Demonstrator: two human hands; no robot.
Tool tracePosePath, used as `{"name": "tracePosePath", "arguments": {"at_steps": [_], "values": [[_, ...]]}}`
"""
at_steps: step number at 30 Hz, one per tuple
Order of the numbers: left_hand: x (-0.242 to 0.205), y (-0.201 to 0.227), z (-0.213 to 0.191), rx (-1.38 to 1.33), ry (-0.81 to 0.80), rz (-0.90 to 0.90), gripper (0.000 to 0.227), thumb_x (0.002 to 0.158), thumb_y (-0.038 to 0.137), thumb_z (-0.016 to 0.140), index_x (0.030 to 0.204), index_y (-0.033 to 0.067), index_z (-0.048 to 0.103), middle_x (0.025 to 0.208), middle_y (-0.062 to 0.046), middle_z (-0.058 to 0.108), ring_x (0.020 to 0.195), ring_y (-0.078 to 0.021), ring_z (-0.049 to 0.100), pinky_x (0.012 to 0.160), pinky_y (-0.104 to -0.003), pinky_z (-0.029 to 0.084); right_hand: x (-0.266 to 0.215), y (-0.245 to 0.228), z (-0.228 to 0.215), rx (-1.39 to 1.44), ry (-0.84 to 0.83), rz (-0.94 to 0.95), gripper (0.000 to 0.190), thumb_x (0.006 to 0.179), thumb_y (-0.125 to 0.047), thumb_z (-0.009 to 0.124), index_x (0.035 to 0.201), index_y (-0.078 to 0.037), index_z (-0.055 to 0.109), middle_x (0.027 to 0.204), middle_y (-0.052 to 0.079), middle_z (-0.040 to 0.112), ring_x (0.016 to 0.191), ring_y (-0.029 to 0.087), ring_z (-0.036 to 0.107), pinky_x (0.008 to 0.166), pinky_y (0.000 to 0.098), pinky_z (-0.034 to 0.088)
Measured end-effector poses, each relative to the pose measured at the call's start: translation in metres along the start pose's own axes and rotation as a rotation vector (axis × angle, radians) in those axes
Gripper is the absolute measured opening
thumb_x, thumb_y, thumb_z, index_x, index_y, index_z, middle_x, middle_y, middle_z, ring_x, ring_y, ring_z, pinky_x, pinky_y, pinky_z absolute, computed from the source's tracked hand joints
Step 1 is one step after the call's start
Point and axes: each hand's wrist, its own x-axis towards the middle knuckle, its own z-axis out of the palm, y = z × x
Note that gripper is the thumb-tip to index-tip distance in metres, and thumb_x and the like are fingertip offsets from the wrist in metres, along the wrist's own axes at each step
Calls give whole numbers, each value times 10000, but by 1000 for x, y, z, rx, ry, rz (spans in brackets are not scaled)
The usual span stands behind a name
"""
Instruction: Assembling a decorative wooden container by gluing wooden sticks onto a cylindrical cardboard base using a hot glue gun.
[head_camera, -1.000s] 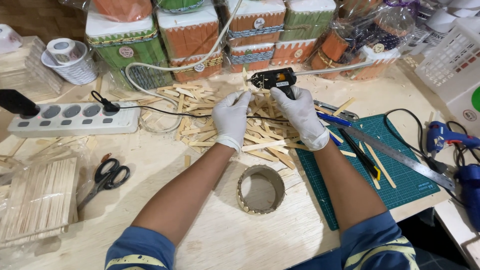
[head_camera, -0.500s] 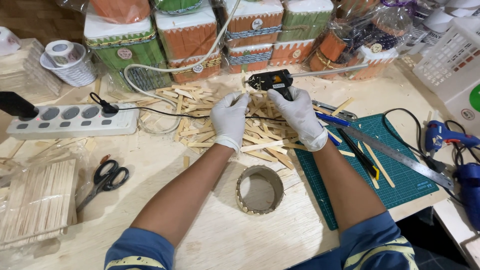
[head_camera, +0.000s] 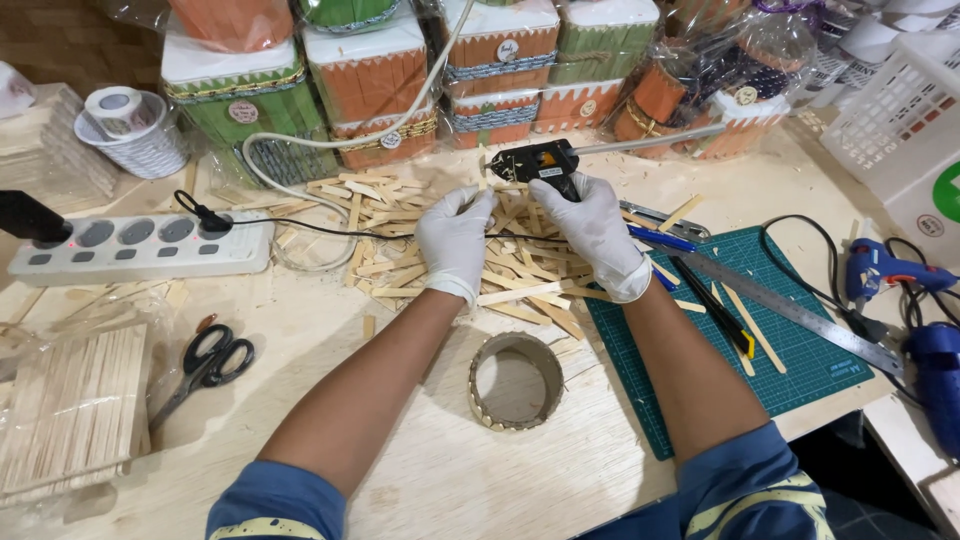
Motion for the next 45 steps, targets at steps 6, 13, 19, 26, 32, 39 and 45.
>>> {"name": "tracePosePath", "arguments": {"at_steps": [6, 13, 19, 26, 32, 39, 45], "values": [[2, -8, 0, -55, -19, 14, 122, 768, 167, 826, 882, 122, 820, 712, -80, 754, 565, -80, 642, 560, -209, 510, 3, 4, -1, -39, 4, 7, 277, 828, -438, 811, 790, -189, 693, 653, -24, 655, 624, 71, 638, 454, 199, 495], [-3, 1, 2, -147, -20, 7, 155, 796, 175, 807, 925, 89, 803, 768, -100, 771, 554, -117, 639, 553, -255, 522, 6, 6, -1, -81, 52, -14, 292, 840, -502, 798, 870, -218, 738, 685, -36, 641, 691, 82, 607, 602, 256, 511], [-14, 10, -1, -128, -16, 72, 113, 888, 177, 748, 972, 106, 777, 876, -105, 789, 545, -83, 601, 532, -225, 492, -7, 0, -9, -62, 201, -76, 307, 928, -445, 663, 1030, -162, 724, 853, 43, 703, 884, 193, 668, 817, 380, 528], [-18, 0, 1, -64, -22, 257, 55, 911, 121, 706, 948, 107, 743, 782, -90, 767, 523, -82, 612, 513, -234, 489, 34, 43, -18, -437, 453, -288, 477, 1025, -266, 420, 1433, -52, 544, 1220, 246, 690, 1159, 413, 652, 1008, 516, 506], [-49, 6, 6, -38, -168, 356, 61, 861, 90, 716, 820, 133, 731, 642, -69, 737, 511, -56, 604, 515, -198, 478, 74, 92, -6, -800, 517, -323, 445, 999, -316, 518, 1315, -15, 605, 989, 178, 722, 964, 375, 723, 844, 491, 581], [-36, 8, 6, -124, -252, 83, 91, 900, 129, 707, 950, 80, 764, 700, -147, 756, 497, -83, 621, 485, -184, 473, 23, 40, -19, -1000, 598, -417, 442, 951, -517, 661, 1265, -208, 695, 1111, 100, 633, 1044, 333, 625, 871, 457, 456], [-20, -3, 7, -128, -258, 26, 124, 918, 158, 707, 982, 84, 782, 740, -146, 769, 514, -82, 631, 489, -171, 449, 8, 16, 10, 238, -81, -332, 210, 962, -393, 718, 1073, -230, 790, 942, -23, 748, 939, 85, 620, 931, 275, 504]]}}
